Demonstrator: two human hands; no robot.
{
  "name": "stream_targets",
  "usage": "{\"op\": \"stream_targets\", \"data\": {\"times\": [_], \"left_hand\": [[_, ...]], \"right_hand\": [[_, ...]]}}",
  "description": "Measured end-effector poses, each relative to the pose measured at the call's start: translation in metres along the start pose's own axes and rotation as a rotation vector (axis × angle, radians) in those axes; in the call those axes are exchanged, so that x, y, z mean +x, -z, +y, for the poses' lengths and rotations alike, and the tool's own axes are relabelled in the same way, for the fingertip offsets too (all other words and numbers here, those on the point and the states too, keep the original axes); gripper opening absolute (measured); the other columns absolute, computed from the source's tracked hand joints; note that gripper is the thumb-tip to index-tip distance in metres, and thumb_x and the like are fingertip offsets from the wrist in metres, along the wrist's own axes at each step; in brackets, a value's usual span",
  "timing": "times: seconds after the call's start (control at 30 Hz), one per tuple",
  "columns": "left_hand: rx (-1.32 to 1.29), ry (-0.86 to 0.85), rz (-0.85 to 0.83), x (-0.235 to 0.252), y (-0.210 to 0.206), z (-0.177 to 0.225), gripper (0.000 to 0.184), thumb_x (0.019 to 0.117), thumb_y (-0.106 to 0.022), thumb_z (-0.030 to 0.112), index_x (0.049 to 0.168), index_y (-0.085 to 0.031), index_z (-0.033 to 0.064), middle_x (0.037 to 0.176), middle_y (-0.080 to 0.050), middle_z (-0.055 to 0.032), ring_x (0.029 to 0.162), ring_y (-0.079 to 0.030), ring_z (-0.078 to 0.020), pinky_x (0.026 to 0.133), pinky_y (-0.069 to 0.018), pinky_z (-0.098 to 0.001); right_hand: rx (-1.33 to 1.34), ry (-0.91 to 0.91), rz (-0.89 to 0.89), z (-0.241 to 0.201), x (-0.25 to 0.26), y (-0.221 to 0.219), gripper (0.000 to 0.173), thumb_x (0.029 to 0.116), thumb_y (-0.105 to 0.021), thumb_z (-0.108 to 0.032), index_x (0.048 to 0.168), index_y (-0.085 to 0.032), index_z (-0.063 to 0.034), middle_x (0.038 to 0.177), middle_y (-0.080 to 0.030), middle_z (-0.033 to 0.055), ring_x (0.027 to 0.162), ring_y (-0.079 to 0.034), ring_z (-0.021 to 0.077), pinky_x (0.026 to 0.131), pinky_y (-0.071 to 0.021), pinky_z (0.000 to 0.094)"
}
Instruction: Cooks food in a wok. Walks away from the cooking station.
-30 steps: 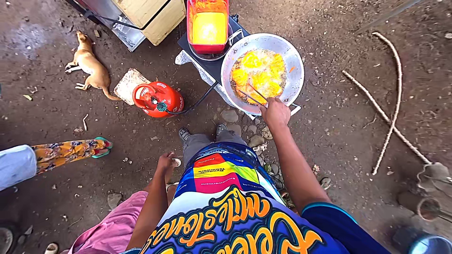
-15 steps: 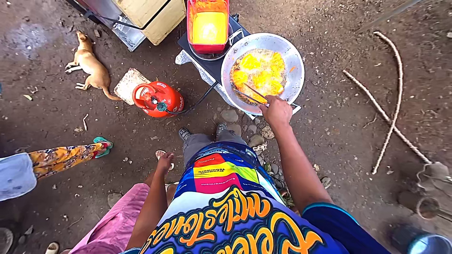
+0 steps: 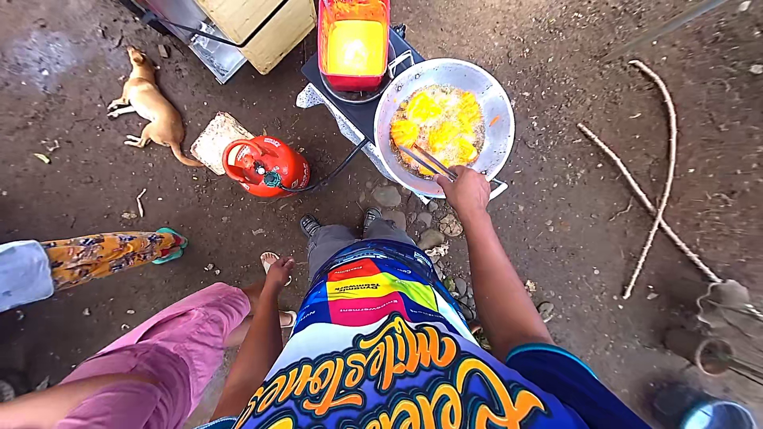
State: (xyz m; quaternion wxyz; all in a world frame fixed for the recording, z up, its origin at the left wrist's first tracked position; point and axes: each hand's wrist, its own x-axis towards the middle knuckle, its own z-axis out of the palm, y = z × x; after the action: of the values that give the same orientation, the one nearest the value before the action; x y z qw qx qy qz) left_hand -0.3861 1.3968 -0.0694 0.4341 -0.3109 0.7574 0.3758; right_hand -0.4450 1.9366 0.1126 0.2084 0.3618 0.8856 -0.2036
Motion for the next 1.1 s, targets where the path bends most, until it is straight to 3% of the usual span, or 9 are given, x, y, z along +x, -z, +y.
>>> {"op": "stream_targets", "data": {"times": [0.23,0.37,0.6,0.8,1.1], "left_hand": [[-0.014,-0.001,0.015,0.001,0.002,0.007,0.036,0.1097,-0.051,0.025,0.138,-0.057,0.0035,0.12,-0.069,-0.0168,0.097,-0.07,-0.0249,0.084,-0.0575,-0.0431],[-0.007,-0.017,0.018,0.003,0.004,0.012,0.036,0.1094,-0.051,0.027,0.137,-0.059,0.0045,0.12,-0.069,-0.0163,0.098,-0.07,-0.0255,0.084,-0.0576,-0.0436],[0.016,-0.023,0.012,-0.001,0.005,0.016,0.036,0.1098,-0.05,0.026,0.136,-0.058,0.0036,0.122,-0.069,-0.0172,0.099,-0.07,-0.0252,0.085,-0.0575,-0.0429],[0.001,-0.029,0.01,0.0,0.005,0.011,0.035,0.1092,-0.052,0.024,0.137,-0.058,0.0024,0.123,-0.068,-0.0184,0.102,-0.07,-0.0266,0.089,-0.0574,-0.044],[-0.032,0.002,0.024,-0.01,0.005,0.011,0.035,0.1093,-0.052,0.026,0.137,-0.058,0.0042,0.123,-0.069,-0.0155,0.103,-0.07,-0.0237,0.089,-0.0571,-0.0421]], "right_hand": [[0.045,0.058,0.016,0.005,0.011,-0.015,0.046,0.0958,-0.068,-0.05,0.127,-0.071,-0.0164,0.114,-0.073,0.018,0.11,-0.068,0.0409,0.092,-0.0502,0.0656],[-0.044,0.179,0.145,0.01,0.013,-0.026,0.043,0.0966,-0.069,-0.034,0.133,-0.067,-0.0117,0.127,-0.069,0.0169,0.114,-0.066,0.0411,0.092,-0.0515,0.0648],[-0.163,0.133,0.176,0.005,0.005,-0.021,0.04,0.0963,-0.069,-0.03,0.128,-0.068,-0.0065,0.121,-0.068,0.0213,0.107,-0.067,0.0445,0.084,-0.0537,0.0649],[-0.119,0.093,0.107,0.006,-0.009,0.005,0.04,0.0951,-0.071,-0.035,0.123,-0.07,-0.0061,0.12,-0.069,0.0218,0.105,-0.068,0.0456,0.082,-0.0518,0.0681],[0.008,0.092,0.176,0.031,-0.015,0.011,0.047,0.0992,-0.066,-0.044,0.132,-0.067,-0.0104,0.121,-0.07,0.0186,0.108,-0.068,0.0419,0.087,-0.0506,0.0678]]}}
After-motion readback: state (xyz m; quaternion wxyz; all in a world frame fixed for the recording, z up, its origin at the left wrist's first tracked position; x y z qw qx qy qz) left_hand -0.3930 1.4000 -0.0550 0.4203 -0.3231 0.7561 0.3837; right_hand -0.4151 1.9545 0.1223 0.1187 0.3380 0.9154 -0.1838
